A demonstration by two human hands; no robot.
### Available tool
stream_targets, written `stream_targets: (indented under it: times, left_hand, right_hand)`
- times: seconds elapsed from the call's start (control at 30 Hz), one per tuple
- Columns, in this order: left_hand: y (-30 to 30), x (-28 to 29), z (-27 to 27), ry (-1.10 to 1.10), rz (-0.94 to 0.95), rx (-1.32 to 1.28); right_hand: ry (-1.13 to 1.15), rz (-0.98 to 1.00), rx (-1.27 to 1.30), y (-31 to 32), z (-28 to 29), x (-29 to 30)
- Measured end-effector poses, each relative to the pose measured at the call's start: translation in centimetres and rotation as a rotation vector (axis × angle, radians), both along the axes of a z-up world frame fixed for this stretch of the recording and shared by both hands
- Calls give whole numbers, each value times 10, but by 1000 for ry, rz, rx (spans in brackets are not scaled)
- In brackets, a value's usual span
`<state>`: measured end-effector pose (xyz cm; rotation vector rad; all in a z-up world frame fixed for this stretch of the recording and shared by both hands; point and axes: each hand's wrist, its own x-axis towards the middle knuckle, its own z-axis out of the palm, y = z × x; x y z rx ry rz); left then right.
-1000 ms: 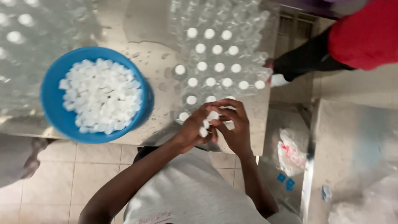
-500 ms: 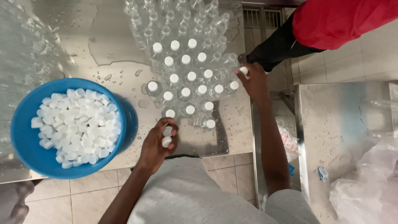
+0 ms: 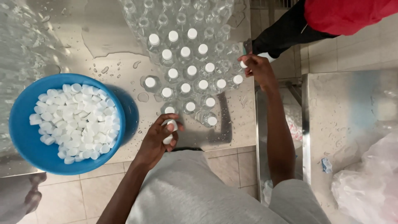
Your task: Manually placing plastic caps onto the necks of filled water bottles at a production station.
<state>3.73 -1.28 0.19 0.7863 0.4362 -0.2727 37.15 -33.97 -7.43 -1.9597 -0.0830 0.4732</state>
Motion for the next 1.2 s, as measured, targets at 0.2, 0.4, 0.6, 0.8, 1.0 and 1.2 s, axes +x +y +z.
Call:
stream_targets:
  times: [0.2, 0.4, 0.6, 0.8, 1.0, 1.2]
  left_hand:
    - [-23, 21, -30, -93, -28, 73]
    - [-48, 38, 2, -65, -8, 78]
    - [-55, 31, -3, -65, 63, 196]
    - [-63, 26, 9, -21, -28, 262]
    - [-54, 13, 24, -127, -71, 228]
    - [-30, -18, 0, -107, 14, 366]
  right_hand:
    - [19, 53, 5, -2, 0, 4]
    - [-194, 216, -324, -6, 14, 0]
    - [-339, 412, 12, 54, 96, -156]
    - [-495, 754, -94, 87, 129, -213]
    - [-834, 394, -414, 48, 64, -104]
    - [-768, 537, -587, 42, -1, -11]
